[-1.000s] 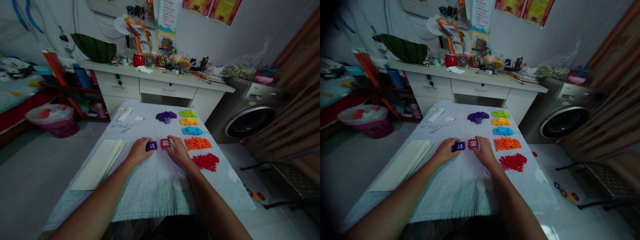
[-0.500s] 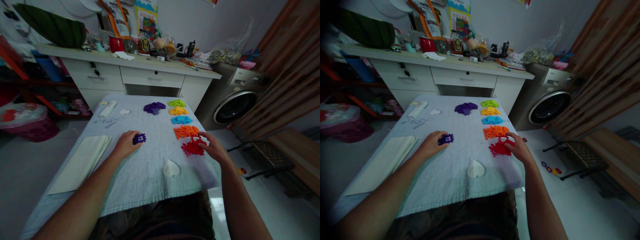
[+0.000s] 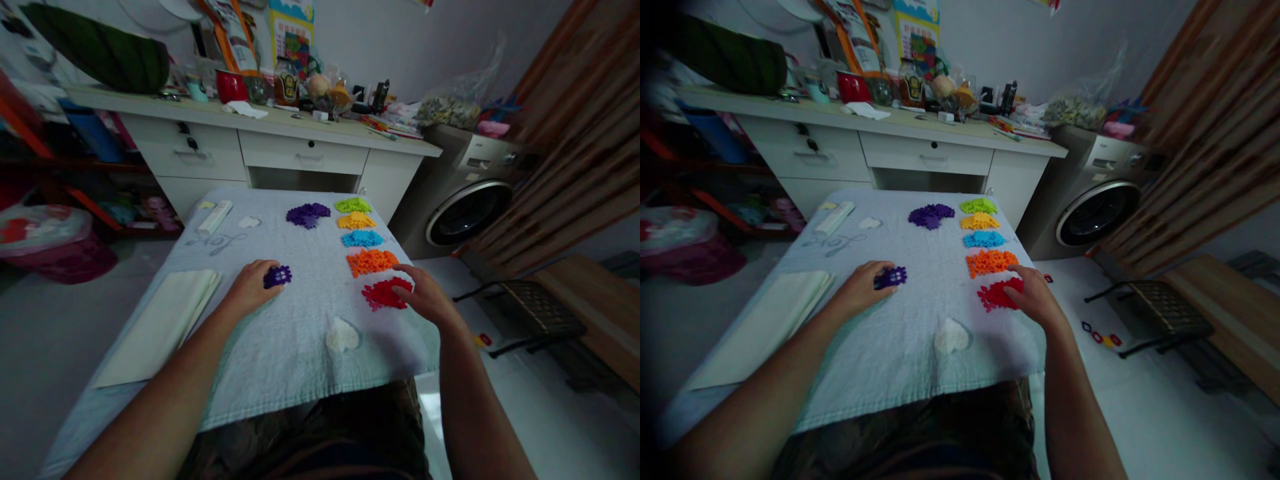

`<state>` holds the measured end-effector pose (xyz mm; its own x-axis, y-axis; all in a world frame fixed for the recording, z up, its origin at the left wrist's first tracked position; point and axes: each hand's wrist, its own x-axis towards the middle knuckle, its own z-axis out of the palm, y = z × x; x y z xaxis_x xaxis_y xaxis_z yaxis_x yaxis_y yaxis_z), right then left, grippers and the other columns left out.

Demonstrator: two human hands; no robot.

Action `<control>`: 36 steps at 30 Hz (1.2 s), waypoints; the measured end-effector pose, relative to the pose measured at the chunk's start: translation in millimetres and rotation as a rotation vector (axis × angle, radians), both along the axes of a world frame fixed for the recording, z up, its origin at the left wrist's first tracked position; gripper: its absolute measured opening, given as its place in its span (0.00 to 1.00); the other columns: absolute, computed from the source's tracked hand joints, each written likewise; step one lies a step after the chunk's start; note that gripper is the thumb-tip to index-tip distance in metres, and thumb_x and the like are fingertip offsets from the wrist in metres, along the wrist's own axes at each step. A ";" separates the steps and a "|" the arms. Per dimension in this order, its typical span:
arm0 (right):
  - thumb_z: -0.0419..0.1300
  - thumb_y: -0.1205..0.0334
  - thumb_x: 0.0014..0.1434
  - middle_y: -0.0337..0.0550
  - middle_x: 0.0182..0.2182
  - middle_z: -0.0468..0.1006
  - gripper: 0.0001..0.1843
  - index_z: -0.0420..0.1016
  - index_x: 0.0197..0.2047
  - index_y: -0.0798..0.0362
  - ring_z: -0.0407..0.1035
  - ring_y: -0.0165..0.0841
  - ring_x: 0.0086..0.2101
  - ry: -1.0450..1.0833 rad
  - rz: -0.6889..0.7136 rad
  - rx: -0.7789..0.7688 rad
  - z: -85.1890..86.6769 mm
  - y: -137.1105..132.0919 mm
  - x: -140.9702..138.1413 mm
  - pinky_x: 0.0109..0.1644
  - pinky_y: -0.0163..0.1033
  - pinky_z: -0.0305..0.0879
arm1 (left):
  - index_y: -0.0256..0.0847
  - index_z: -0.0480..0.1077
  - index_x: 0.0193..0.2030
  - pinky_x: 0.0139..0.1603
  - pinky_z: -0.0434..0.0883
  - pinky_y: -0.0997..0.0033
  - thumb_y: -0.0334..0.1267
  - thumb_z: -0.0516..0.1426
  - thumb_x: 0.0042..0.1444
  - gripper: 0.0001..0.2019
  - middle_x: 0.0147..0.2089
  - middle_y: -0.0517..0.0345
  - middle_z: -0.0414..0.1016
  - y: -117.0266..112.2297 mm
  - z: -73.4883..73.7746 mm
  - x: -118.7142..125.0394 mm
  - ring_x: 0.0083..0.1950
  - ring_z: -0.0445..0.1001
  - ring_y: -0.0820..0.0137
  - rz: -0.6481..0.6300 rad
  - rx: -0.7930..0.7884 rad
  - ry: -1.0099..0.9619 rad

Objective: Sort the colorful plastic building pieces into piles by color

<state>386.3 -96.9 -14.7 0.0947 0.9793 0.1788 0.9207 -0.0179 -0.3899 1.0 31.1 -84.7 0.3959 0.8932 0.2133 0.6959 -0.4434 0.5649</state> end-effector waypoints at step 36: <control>0.57 0.56 0.62 0.53 0.46 0.75 0.19 0.72 0.53 0.57 0.67 0.41 0.47 0.179 0.119 0.190 -67.3 125.2 -173.1 0.52 0.43 0.61 | 0.41 0.73 0.47 0.41 0.71 0.64 0.49 0.55 0.57 0.17 0.37 0.55 0.78 2.0 2.6 2.0 0.38 0.76 0.66 0.106 -0.251 -0.516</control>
